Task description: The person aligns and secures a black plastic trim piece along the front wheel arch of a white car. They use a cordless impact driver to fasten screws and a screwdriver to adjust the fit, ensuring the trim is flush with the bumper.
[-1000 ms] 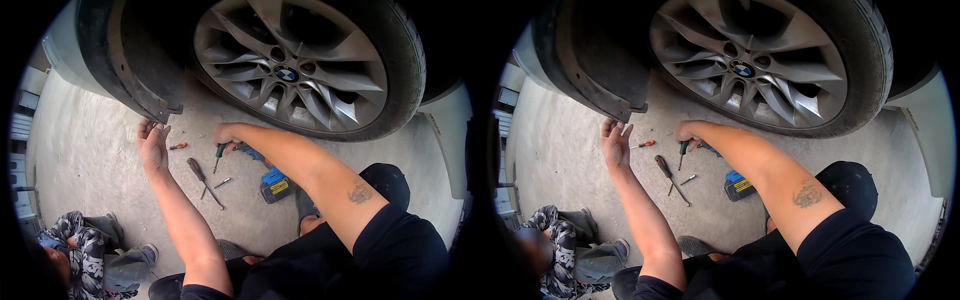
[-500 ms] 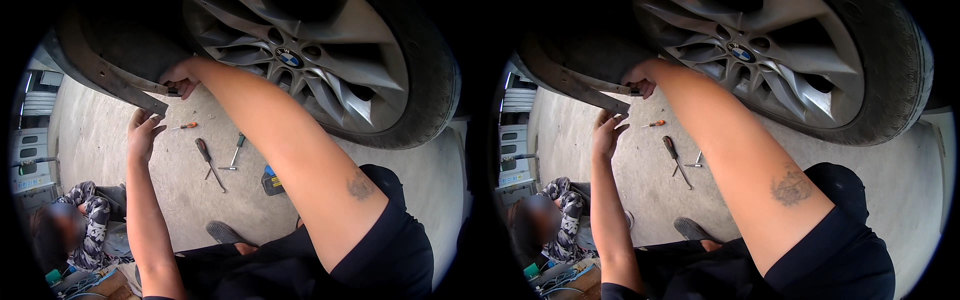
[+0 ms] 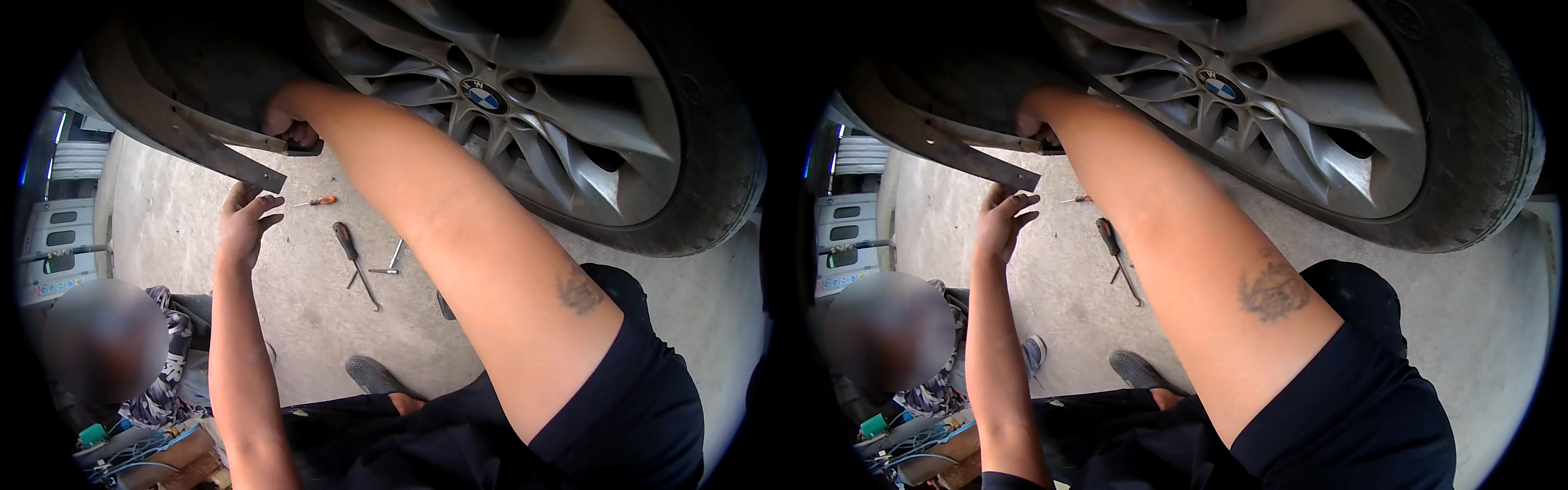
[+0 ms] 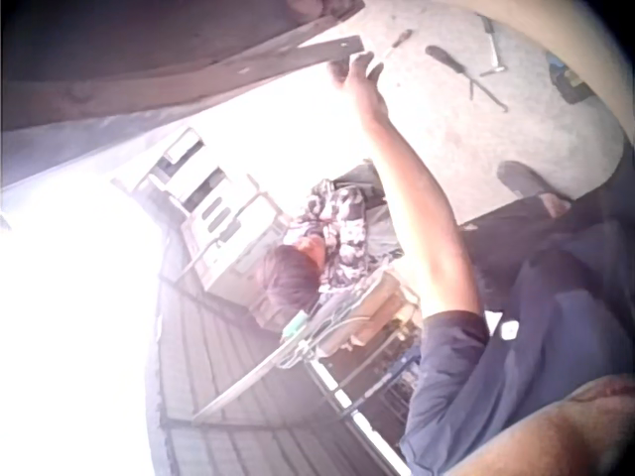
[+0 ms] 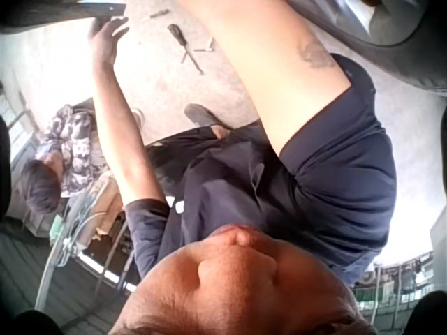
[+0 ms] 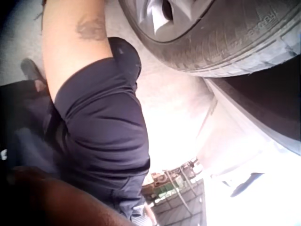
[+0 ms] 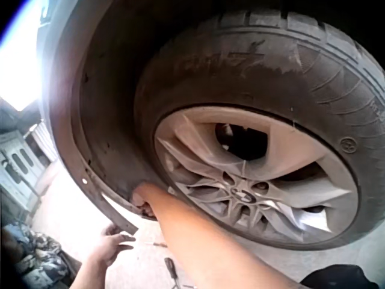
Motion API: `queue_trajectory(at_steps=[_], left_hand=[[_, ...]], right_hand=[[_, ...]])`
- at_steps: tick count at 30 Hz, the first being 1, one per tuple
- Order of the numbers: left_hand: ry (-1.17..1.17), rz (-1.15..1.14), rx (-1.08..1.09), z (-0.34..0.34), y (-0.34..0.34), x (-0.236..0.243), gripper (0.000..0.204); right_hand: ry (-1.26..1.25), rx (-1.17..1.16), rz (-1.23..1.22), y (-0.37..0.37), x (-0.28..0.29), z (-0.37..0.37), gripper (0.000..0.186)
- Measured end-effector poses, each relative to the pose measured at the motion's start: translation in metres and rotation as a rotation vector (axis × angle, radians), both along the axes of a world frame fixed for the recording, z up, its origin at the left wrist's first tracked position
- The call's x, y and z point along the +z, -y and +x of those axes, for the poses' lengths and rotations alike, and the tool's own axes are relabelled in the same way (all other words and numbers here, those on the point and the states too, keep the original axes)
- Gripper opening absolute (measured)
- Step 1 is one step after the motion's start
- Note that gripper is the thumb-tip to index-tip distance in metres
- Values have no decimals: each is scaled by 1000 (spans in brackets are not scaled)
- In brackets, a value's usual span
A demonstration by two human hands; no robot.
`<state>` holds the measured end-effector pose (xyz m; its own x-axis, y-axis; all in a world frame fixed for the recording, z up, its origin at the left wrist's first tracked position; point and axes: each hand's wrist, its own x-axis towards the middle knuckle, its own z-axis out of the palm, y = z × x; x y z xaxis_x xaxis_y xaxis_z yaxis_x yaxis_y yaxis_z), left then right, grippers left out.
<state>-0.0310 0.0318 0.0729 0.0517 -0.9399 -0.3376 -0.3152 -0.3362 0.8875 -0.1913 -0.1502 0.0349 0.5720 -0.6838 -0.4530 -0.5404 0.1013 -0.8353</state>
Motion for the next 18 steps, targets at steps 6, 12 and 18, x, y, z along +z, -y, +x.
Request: queue_trajectory(at_steps=[6, 12, 18], left_hand=[[40, -13, -19, -3, 1, 1, 41], [144, -115, -56, -18, 17, -7, 42], [-16, -137, -5, 3, 20, -26, 46]], right_hand=[[94, -74, -59, -14, 20, -15, 16], [-211, -24, -12, -37, 1, -48, 26], [-89, 61, -272, -43, -52, -30, 45]])
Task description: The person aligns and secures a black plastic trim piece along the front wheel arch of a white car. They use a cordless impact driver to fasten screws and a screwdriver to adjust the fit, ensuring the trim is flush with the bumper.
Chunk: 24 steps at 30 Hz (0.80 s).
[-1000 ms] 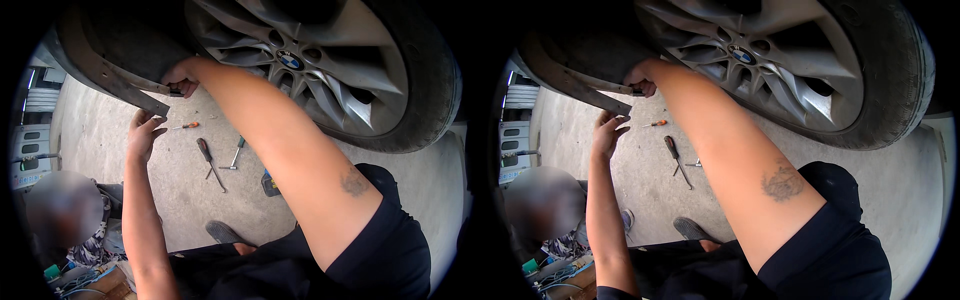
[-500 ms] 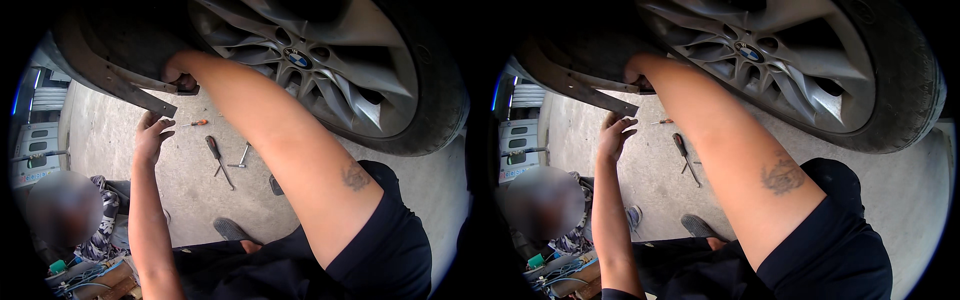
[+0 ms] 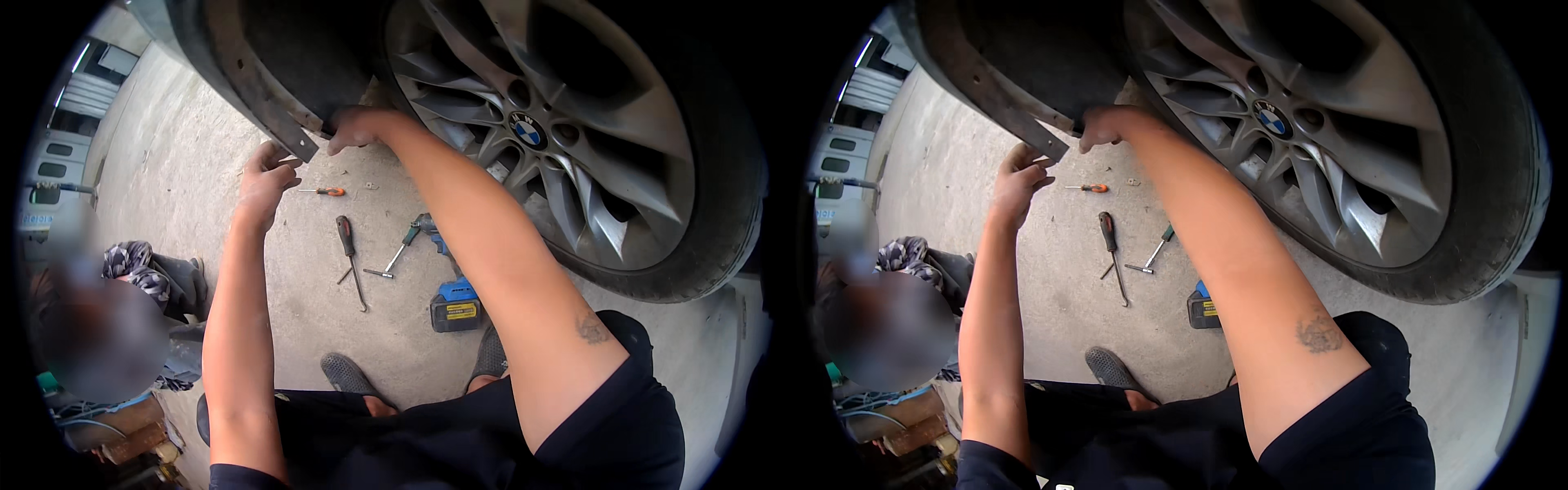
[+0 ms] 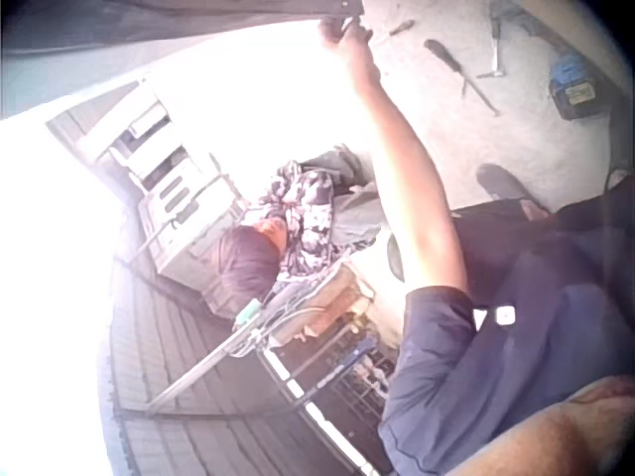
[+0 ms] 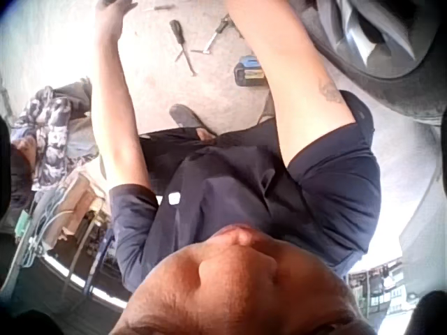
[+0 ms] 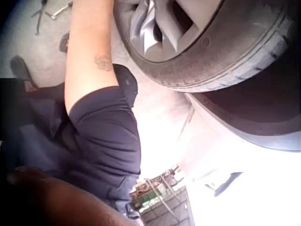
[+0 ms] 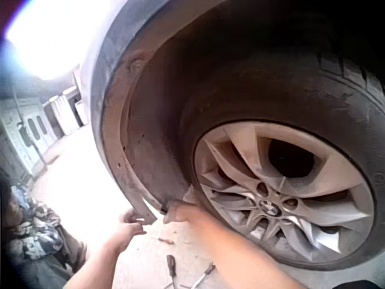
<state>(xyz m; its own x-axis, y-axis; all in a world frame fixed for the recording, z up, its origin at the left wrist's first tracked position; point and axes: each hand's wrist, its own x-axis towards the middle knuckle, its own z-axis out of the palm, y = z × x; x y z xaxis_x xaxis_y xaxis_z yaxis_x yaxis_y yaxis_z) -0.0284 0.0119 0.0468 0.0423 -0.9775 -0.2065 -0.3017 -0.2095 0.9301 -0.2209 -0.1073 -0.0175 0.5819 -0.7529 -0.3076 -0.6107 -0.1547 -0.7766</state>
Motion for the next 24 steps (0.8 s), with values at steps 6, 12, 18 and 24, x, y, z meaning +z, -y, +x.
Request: queue_trajectory(at_steps=[6, 12, 18, 24], left_hand=[[-259, -110, 293, -8, -4, -13, 41], [-824, -130, 571, -25, 13, -76, 32], [-1031, 285, 640, -43, 37, -133, 49], [-1439, 201, 595, -48, 69, -155, 56]], right_hand=[[370, -163, -22, -20, 28, 27, 34], [483, -264, -58, -32, 4, 21, 20], [249, -191, -344, -32, 25, 16, 6], [-350, 124, -1288, -31, 38, 19, 13]])
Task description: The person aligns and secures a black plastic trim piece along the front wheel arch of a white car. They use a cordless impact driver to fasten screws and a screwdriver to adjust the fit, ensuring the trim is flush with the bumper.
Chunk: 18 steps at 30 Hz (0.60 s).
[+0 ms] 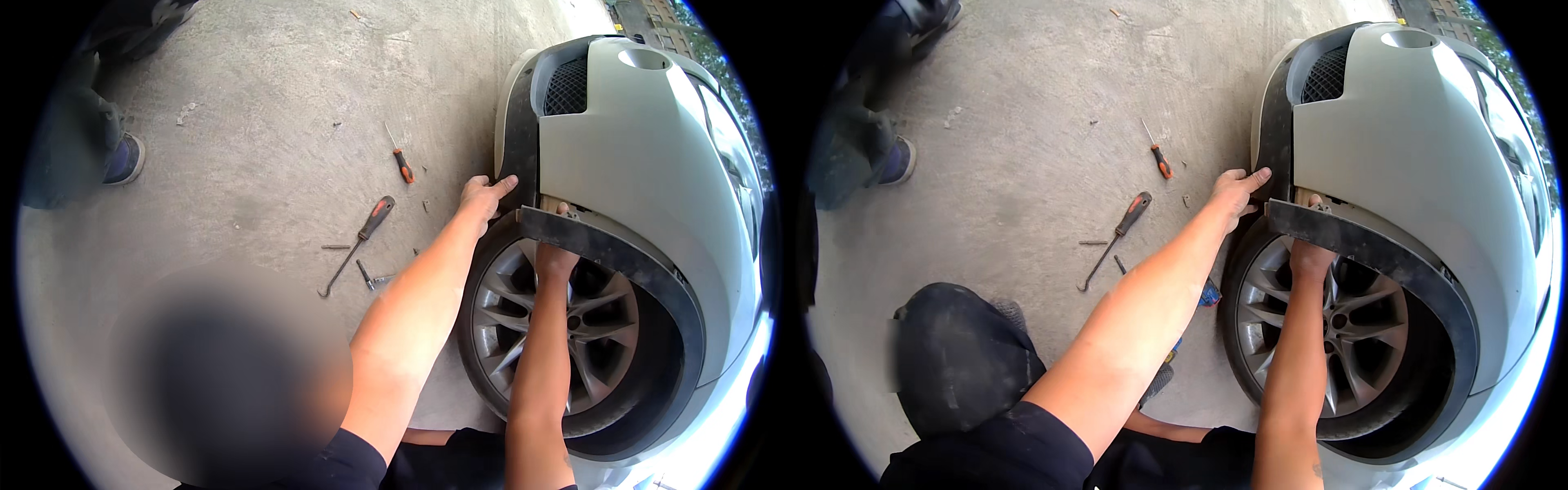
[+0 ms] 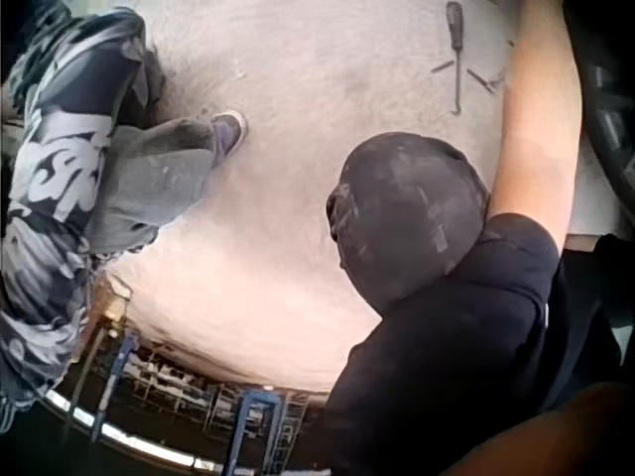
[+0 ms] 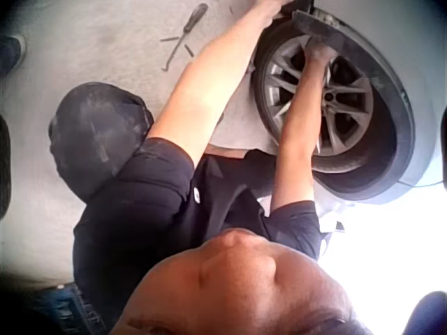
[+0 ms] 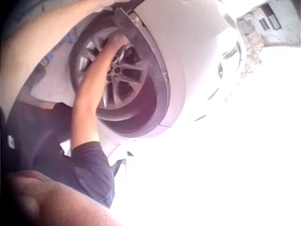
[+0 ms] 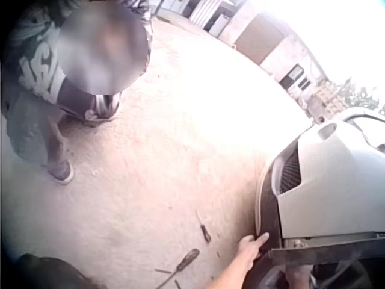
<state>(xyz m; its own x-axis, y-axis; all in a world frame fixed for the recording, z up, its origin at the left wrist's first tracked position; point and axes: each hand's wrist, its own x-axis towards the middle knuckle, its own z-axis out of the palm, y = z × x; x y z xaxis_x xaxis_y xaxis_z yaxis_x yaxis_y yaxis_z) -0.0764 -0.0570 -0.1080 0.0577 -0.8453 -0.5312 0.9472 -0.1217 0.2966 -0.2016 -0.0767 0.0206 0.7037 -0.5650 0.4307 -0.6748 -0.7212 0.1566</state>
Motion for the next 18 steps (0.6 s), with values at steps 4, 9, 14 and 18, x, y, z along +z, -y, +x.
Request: queue_trajectory(at_steps=[4, 9, 14, 18], left_hand=[[-36, -153, 31, 11, 8, 13, 60], [29, -158, 27, 25, 12, 5, 67], [118, -109, 17, 23, 13, 22, 58], [68, -106, 15, 27, 9, 23, 53]], right_hand=[[1008, -156, 1008, 7, -1, -18, 22], [1116, -270, 1250, -3, 11, 11, 35], [101, 50, 428, 21, 1, -35, 42], [899, -236, 1124, 21, -5, -30, 39]])
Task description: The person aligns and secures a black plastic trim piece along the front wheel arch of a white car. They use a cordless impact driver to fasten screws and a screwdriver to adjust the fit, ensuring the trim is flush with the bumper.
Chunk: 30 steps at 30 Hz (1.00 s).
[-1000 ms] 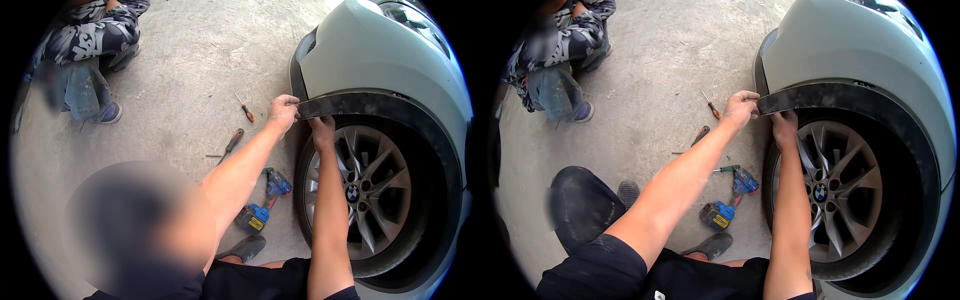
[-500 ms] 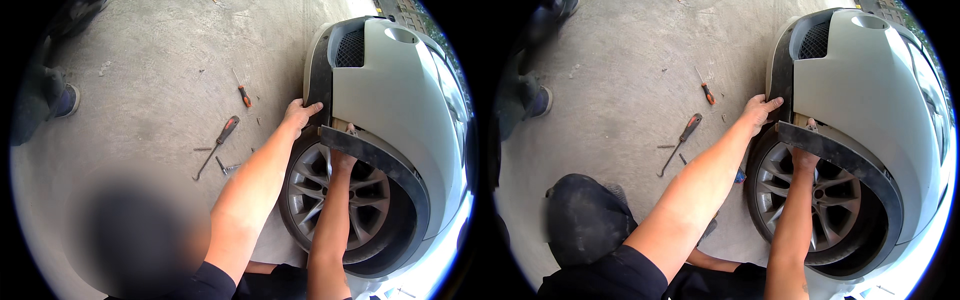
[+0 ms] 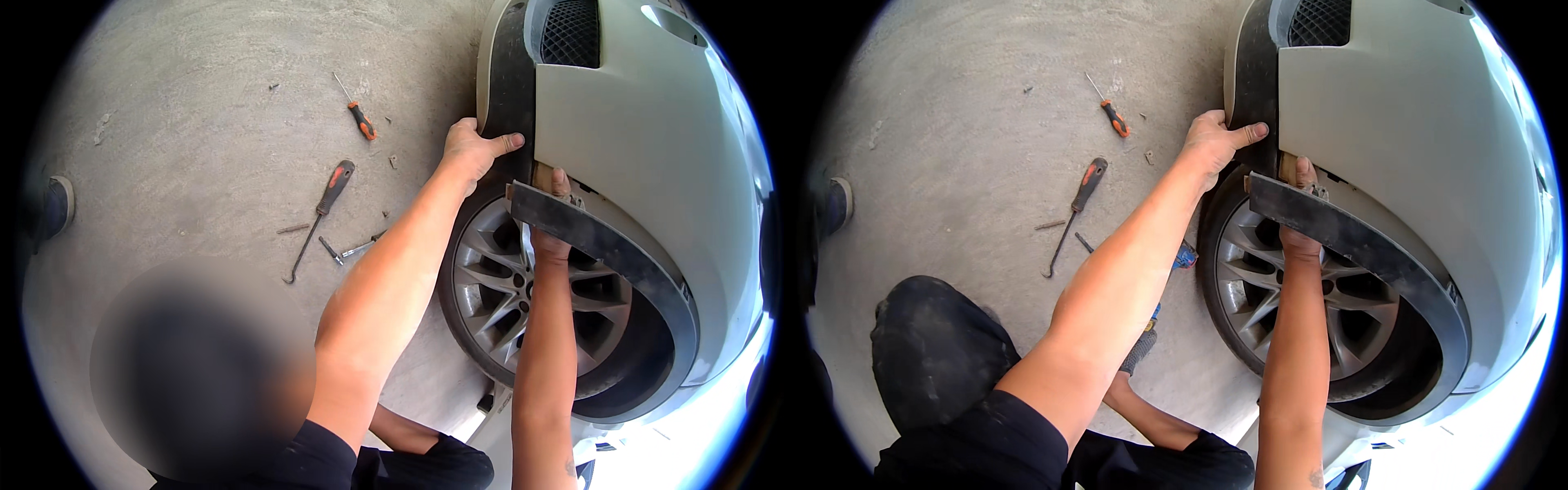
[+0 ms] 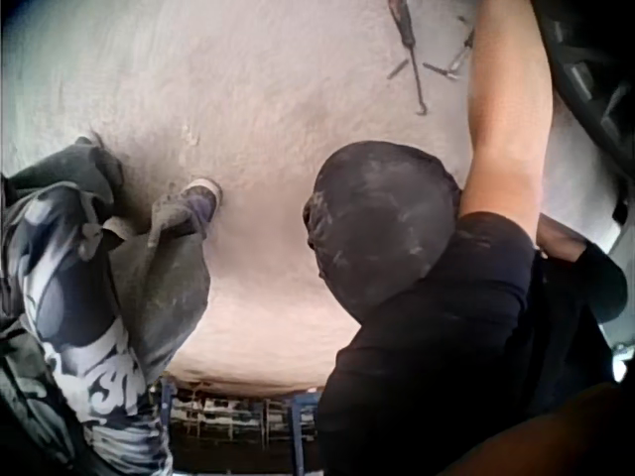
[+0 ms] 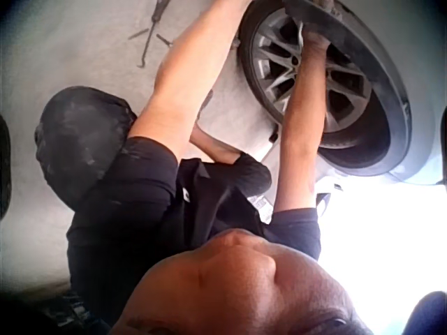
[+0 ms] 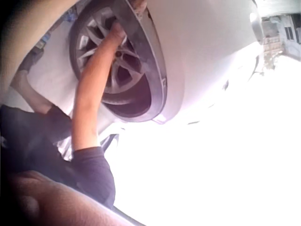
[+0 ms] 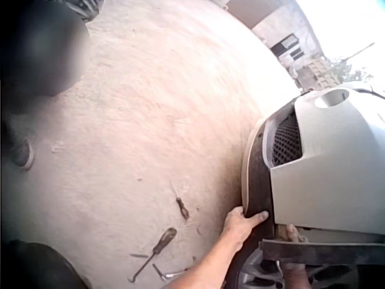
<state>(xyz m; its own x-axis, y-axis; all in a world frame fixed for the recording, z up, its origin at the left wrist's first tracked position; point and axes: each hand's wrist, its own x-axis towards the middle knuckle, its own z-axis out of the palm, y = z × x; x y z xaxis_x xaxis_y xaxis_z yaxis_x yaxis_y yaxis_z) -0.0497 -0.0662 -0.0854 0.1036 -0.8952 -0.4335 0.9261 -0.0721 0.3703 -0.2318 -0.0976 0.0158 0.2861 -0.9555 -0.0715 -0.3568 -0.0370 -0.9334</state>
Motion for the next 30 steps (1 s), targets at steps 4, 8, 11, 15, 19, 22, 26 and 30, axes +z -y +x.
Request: queue_trajectory(at_steps=[4, 8, 11, 15, 19, 22, 26, 30], left_hand=[[24, 49, -8, 4, 0, 6, 50], [25, 20, 8, 0, 4, -5, 52], [69, 7, -15, -1, 3, -7, 59], [55, -31, -42, 0, 4, -11, 68], [80, -59, -52, -2, -2, -6, 74], [111, -79, -10, -5, -4, -9, 76], [67, -104, -13, -8, 0, -1, 79], [52, -99, -12, -6, -2, -7, 76]], right_hand=[[59, -111, 38, -25, 6, 34, 38], [65, -107, 168, -22, 12, 32, 36], [-22, -111, 247, -19, 21, 28, 29], [-70, 61, 384, -12, 32, 8, 20], [-286, -20, 432, 17, 32, -26, 20], [-278, 17, 316, 16, 24, -32, 26], [-338, 132, 225, 38, 23, -58, 33], [-288, 150, 228, 26, 14, -23, 29]])
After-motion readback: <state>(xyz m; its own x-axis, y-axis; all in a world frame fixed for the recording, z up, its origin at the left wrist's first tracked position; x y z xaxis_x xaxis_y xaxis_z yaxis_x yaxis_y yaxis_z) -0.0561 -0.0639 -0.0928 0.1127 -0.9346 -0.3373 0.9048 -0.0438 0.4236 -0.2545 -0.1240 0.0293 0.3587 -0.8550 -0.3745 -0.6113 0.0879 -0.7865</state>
